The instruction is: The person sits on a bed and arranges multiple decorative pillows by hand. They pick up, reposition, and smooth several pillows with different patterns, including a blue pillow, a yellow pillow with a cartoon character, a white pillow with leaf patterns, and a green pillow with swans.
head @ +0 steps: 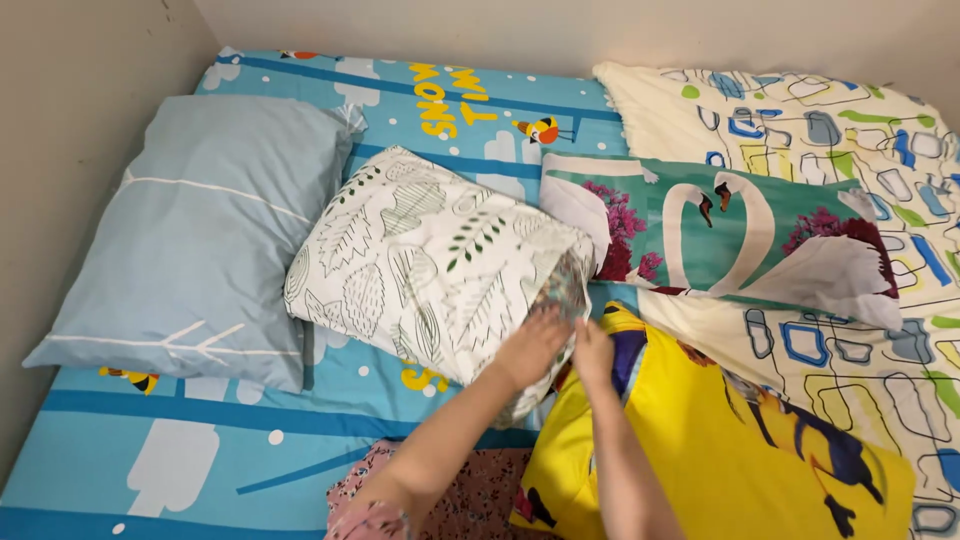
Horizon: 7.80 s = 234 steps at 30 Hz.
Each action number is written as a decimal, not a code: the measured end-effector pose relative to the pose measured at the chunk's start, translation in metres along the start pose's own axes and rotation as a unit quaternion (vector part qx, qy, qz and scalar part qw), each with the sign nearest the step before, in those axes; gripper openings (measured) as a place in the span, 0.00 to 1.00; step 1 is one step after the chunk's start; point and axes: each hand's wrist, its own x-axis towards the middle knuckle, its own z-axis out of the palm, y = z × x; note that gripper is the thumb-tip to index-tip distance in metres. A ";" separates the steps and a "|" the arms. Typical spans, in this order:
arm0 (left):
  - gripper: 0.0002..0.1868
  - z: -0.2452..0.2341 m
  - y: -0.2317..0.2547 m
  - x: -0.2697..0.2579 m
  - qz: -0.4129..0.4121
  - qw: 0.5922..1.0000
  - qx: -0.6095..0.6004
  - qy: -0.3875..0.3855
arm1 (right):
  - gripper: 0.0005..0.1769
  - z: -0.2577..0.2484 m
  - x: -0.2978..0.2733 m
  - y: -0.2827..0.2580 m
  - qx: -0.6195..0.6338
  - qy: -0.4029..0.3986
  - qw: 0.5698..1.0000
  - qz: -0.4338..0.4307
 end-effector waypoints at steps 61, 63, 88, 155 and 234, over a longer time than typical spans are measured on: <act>0.44 -0.039 -0.216 -0.219 -0.691 0.646 -0.240 0.219 | 0.50 -0.032 -0.024 -0.096 -0.040 -0.076 0.989 0.124; 0.36 -0.065 -0.227 -0.193 -0.628 0.665 -0.229 0.333 | 0.44 -0.070 0.007 -0.133 -0.014 -0.053 0.996 -0.073; 0.48 -0.127 -0.167 0.051 -0.255 0.963 0.073 0.043 | 0.36 0.030 0.067 -0.056 -0.388 -0.032 0.919 -0.057; 0.41 -0.077 -0.236 -0.002 -0.336 0.935 0.026 0.110 | 0.42 -0.023 0.135 -0.051 -0.401 -0.057 0.912 -0.061; 0.40 -0.118 -0.196 0.043 -0.351 0.927 0.128 -0.014 | 0.44 0.002 0.109 -0.098 -0.404 -0.020 0.910 -0.085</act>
